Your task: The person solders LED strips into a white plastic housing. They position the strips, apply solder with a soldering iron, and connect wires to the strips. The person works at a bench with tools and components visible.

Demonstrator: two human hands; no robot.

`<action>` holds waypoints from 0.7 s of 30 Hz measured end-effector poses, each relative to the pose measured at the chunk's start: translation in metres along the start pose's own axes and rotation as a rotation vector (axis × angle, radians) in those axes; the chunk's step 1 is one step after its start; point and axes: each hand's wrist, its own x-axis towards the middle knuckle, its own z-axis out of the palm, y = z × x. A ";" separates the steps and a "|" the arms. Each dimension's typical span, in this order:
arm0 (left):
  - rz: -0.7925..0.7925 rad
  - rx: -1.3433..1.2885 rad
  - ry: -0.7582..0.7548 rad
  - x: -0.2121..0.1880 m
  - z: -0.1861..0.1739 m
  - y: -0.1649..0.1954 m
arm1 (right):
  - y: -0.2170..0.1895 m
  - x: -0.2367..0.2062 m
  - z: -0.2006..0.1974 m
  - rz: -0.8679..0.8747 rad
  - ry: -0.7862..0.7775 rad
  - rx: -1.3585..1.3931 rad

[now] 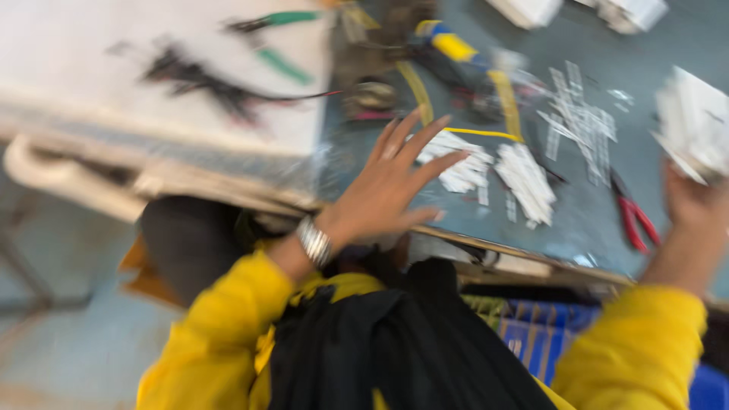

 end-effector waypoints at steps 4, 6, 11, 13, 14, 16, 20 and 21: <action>-0.059 -0.030 -0.089 0.005 0.044 0.009 | 0.005 0.076 -0.002 -0.138 0.103 -0.342; -0.062 0.076 -0.122 0.017 0.063 -0.002 | 0.004 0.117 0.004 -0.136 0.122 -0.414; -0.020 0.225 -0.126 0.051 0.131 -0.043 | 0.000 0.226 -0.009 -0.227 0.398 -0.366; -0.009 0.296 -0.135 0.067 0.161 -0.059 | -0.006 0.271 -0.023 -0.294 0.496 -0.344; -0.007 0.337 -0.139 0.076 0.176 -0.067 | -0.009 0.295 -0.032 -0.342 0.553 -0.336; -0.015 0.402 -0.137 0.094 0.200 -0.083 | -0.017 0.342 -0.049 -0.404 0.624 -0.309; 0.001 0.490 -0.057 0.129 0.240 -0.126 | -0.025 0.434 -0.077 -0.472 0.670 -0.262; 0.018 0.509 -0.023 0.136 0.249 -0.137 | -0.025 0.453 -0.082 -0.489 0.678 -0.257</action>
